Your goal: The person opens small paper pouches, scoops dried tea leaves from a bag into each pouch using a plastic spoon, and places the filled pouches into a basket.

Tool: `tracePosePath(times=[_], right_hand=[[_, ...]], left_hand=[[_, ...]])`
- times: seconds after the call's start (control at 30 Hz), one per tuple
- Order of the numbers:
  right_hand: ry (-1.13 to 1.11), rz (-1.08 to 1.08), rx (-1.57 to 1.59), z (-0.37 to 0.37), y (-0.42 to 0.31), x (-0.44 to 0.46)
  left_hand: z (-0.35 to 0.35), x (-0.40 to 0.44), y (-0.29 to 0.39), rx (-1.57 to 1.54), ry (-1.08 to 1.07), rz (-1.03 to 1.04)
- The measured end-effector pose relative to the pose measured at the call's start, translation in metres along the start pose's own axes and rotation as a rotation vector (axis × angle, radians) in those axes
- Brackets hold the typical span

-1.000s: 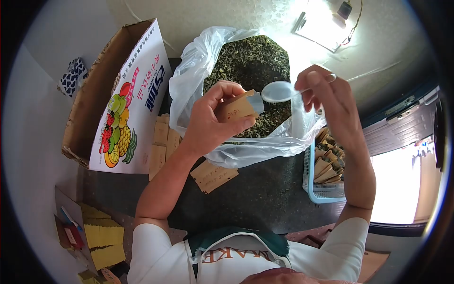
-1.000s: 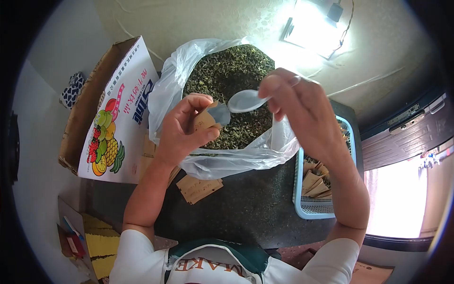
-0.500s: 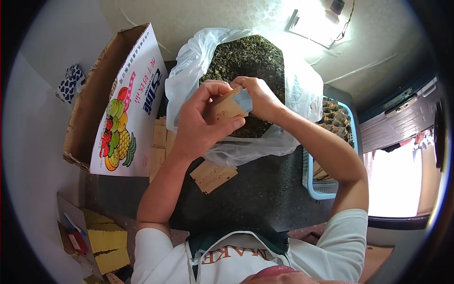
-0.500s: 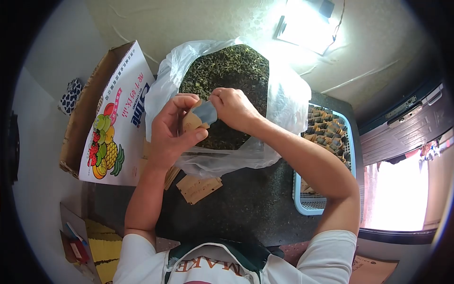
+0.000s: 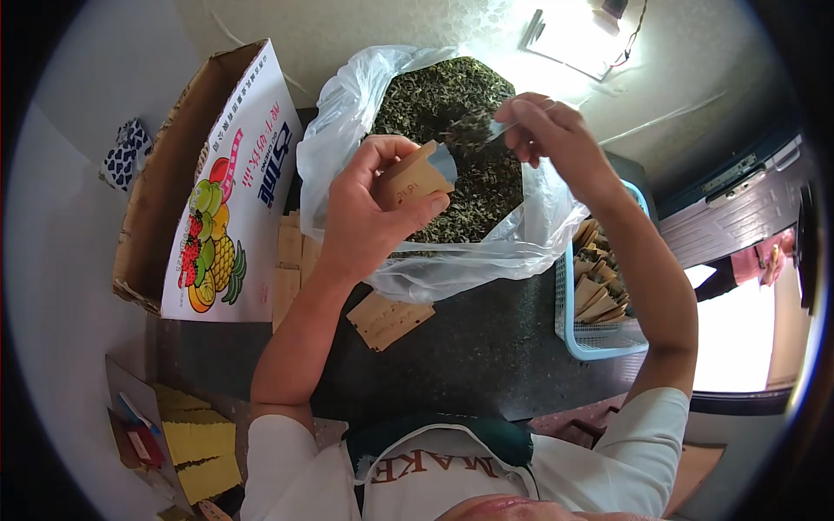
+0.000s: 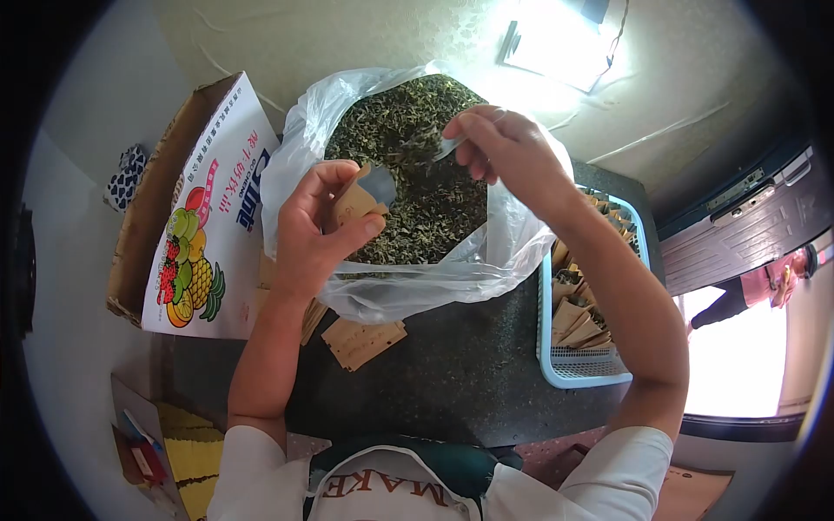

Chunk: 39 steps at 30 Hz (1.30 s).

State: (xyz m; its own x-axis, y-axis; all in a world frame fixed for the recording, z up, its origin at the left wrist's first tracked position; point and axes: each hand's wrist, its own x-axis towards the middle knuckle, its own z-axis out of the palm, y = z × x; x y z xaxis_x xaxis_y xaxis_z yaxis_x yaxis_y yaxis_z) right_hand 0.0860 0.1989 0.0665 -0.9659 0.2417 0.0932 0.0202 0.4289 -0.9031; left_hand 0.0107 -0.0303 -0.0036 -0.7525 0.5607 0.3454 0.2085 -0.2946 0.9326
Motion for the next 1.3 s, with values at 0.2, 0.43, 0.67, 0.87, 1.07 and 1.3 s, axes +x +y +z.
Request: tracePosePath(times=[0.2, 0.43, 0.67, 0.87, 1.07, 1.3], right_hand=[[-0.041, -0.040, 0.019, -0.015, -0.021, -0.015], [-0.088, -0.008, -0.034, 0.000, -0.025, -0.018], [-0.162, -0.109, -0.279, 0.014, -0.032, -0.024], [-0.087, -0.435, -0.561, 0.024, -0.043, -0.033], [-0.078, -0.683, -0.644, 0.016, -0.044, -0.030], [-0.084, -0.725, -0.835, 0.010, -0.055, -0.041]], left_hand=[[0.010, 0.008, 0.001, 0.119, 0.031, -0.047], [0.017, 0.010, 0.000, 0.167, 0.012, -0.029], [0.024, 0.012, -0.004, 0.094, -0.041, -0.083], [0.026, 0.013, -0.011, -0.070, -0.039, -0.106], [0.021, 0.010, -0.014, -0.096, -0.039, -0.151], [0.021, 0.009, -0.015, -0.154, -0.050, -0.152]])
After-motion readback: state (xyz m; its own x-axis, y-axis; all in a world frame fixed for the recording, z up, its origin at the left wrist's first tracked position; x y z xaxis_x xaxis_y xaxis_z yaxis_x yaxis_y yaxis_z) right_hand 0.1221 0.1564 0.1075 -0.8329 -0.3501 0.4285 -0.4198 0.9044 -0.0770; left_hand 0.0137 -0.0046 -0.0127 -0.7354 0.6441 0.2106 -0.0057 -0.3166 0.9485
